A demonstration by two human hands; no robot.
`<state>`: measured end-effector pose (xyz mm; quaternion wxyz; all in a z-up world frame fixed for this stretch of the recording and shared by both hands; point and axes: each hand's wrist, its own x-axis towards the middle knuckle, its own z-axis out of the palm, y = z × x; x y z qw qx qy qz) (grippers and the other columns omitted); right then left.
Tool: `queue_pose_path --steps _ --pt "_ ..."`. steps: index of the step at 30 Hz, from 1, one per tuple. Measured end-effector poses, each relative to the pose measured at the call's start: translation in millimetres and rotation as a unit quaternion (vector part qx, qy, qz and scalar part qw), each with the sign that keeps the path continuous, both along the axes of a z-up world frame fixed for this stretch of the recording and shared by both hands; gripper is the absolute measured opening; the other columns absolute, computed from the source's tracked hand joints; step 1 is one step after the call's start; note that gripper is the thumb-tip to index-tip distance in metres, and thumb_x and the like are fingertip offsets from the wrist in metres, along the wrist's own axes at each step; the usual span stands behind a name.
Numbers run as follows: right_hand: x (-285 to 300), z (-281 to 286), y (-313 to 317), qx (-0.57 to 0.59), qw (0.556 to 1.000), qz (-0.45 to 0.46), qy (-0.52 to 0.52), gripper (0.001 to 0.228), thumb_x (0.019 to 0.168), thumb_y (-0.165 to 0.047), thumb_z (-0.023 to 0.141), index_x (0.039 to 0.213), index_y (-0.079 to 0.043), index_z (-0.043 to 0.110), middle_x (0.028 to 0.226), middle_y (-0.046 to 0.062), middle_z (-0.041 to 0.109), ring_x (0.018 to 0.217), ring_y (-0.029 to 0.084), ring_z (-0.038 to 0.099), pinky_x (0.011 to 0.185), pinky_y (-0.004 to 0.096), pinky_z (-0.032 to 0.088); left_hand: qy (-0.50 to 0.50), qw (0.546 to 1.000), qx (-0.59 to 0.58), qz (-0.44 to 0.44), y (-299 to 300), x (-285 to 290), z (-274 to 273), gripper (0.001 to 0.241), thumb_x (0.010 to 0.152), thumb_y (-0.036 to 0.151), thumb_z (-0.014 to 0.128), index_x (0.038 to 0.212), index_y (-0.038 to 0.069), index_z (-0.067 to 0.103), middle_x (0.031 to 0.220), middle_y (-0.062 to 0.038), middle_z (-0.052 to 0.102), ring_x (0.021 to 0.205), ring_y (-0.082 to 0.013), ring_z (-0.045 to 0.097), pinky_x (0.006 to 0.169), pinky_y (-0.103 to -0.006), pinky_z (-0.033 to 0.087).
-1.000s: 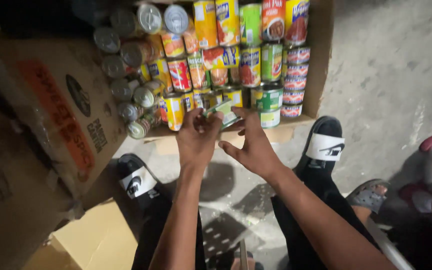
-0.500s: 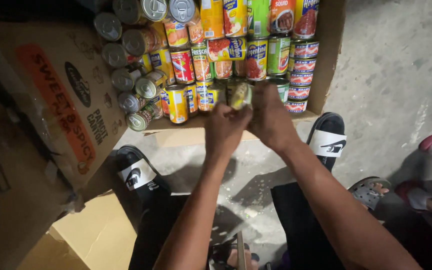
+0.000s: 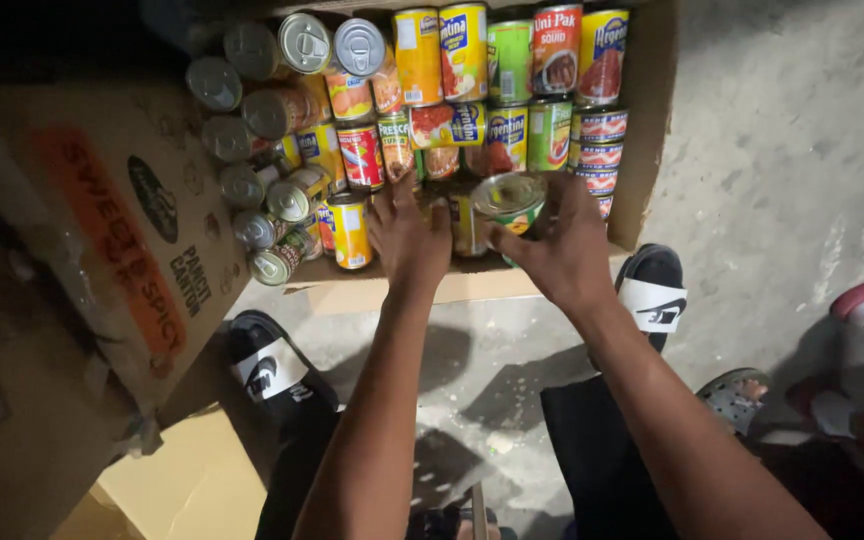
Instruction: Organize canned goods on shelves and in a box in a grocery store environment.
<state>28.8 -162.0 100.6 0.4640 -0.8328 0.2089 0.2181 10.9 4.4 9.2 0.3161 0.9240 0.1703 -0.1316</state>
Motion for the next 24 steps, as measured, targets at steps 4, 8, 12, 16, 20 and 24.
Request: queue_pose_path --steps 4,8,12,16,20,24 --pt "1 -34 6 -0.094 0.992 0.081 -0.033 0.076 0.075 -0.04 0.092 0.122 0.009 0.056 0.11 0.021 0.066 0.1 0.031 0.068 0.085 0.04 0.054 0.137 0.984 -0.028 0.107 -4 -7 -30 0.069 0.079 0.027 0.078 0.139 0.005 0.053 0.129 -0.027 0.055 0.119 -0.0495 0.053 0.096 -0.0599 0.044" --pt "33 -35 25 -0.095 0.99 0.102 -0.032 0.061 0.077 -0.043 0.091 0.114 0.001 0.07 0.097 0.02 0.068 0.084 0.03 0.066 0.074 0.041 0.053 0.12 0.977 -0.109 0.139 -2 -34 -54 0.054 0.091 0.023 0.071 0.136 -0.002 0.054 0.125 -0.028 0.062 0.116 -0.0452 0.06 0.097 -0.0525 0.05" --pt "43 -58 35 -0.091 0.994 0.046 -0.026 0.063 0.078 -0.047 0.093 0.099 0.006 0.064 0.088 0.017 0.066 0.076 0.029 0.066 0.069 0.041 0.054 0.071 0.968 -0.201 0.135 7 -34 -40 0.047 0.086 0.01 0.072 0.129 -0.005 0.059 0.11 -0.022 0.067 0.099 -0.0335 0.066 0.085 -0.0415 0.056" --pt "28 -92 38 -0.118 0.99 0.049 -0.062 0.063 0.074 -0.042 0.092 0.1 0.006 0.061 0.091 0.017 0.064 0.079 0.031 0.065 0.07 0.043 0.054 0.092 0.92 -0.333 0.182 4 -46 -36 0.049 0.085 0.003 0.07 0.132 -0.001 0.057 0.102 -0.011 0.069 0.09 -0.0205 0.066 0.08 -0.0331 0.056" --pt "29 -97 45 -0.172 0.969 0.102 -0.145 0.068 0.074 -0.04 0.098 0.106 0.006 0.058 0.1 0.021 0.06 0.094 0.039 0.058 0.08 0.05 0.049 0.057 0.927 -0.334 0.158 -1 -32 -22 0.049 0.084 0.001 0.07 0.132 0.001 0.057 0.102 -0.007 0.071 0.09 -0.0164 0.067 0.08 -0.0318 0.056" --pt "26 -97 40 -0.136 0.973 0.093 -0.16 0.068 0.075 -0.036 0.099 0.107 0.005 0.055 0.104 0.02 0.056 0.1 0.039 0.053 0.085 0.048 0.047 0.056 0.925 -0.336 0.169 -4 -41 -27 0.046 0.085 0.001 0.071 0.13 0.0 0.059 0.106 -0.01 0.072 0.094 -0.0181 0.07 0.083 -0.0334 0.057"
